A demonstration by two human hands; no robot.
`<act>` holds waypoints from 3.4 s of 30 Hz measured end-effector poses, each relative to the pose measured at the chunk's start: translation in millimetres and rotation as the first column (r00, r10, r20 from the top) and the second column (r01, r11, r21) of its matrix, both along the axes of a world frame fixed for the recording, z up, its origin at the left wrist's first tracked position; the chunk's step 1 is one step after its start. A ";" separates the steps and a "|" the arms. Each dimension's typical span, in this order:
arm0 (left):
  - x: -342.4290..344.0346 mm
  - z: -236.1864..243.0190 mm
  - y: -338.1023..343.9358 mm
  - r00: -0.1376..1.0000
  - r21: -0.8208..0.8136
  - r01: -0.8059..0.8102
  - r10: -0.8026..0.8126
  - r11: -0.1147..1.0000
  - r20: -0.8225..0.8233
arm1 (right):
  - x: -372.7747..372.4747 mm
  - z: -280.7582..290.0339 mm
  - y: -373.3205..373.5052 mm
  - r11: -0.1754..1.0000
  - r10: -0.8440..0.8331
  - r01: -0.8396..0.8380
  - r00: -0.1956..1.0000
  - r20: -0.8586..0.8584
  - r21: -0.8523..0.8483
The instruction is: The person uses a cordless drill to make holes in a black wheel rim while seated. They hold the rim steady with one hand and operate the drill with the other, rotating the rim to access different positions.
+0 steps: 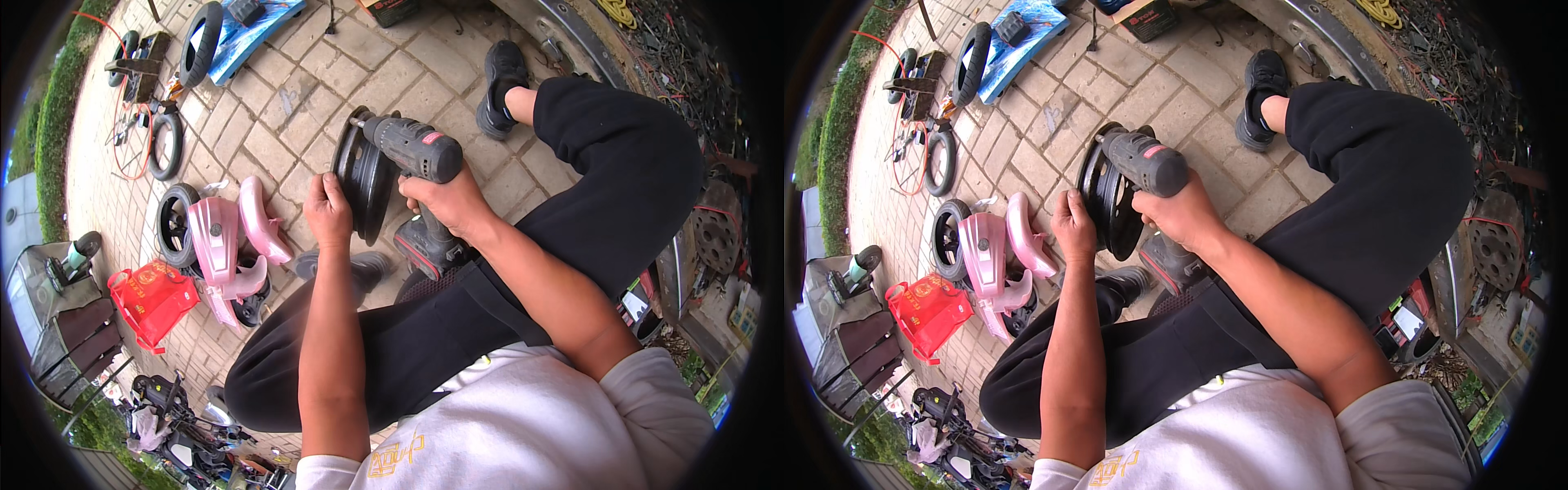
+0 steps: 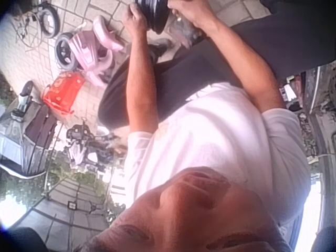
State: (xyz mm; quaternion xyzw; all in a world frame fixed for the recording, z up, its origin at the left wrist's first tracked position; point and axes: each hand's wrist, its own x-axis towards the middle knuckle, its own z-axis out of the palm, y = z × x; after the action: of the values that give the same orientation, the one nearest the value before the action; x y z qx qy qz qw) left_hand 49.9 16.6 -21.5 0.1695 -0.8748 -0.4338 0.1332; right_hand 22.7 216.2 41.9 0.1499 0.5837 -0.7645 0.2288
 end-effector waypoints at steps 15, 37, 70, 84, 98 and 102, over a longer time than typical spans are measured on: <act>-24.2 21.9 10.5 0.979 -0.123 0.070 -0.045 0.990 0.198 | 14.7 2.7 14.7 0.990 0.138 -0.138 0.989 0.053 -0.001; -28.6 6.3 13.6 0.998 -0.047 0.054 -0.052 0.997 0.037 | -9.0 7.5 16.5 0.978 -0.014 0.029 0.997 0.078 -0.205; -29.9 7.1 14.2 0.993 -0.004 0.058 -0.057 0.998 0.100 | 13.7 21.9 15.7 0.972 0.032 -0.010 0.996 0.088 -0.236; -23.8 6.4 28.1 0.991 -0.093 0.126 -0.121 0.988 0.060 | 1.3 19.3 23.9 0.985 -0.092 0.107 0.989 0.118 -0.133; -24.3 5.6 31.0 0.990 -0.075 0.114 -0.107 0.991 0.092 | 5.2 20.4 32.2 0.989 -0.089 0.100 0.991 0.104 -0.105; -24.6 4.1 30.5 0.993 -0.091 0.113 -0.108 0.989 0.053 | 3.6 19.3 29.0 0.990 -0.084 0.093 0.992 0.093 -0.104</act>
State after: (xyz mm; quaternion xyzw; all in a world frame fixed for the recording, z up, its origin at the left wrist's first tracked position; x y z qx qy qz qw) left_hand 25.3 47.1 -17.4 0.1246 -0.9052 -0.3948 0.0958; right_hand 26.4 245.2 61.2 0.1969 0.5236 -0.7969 0.2281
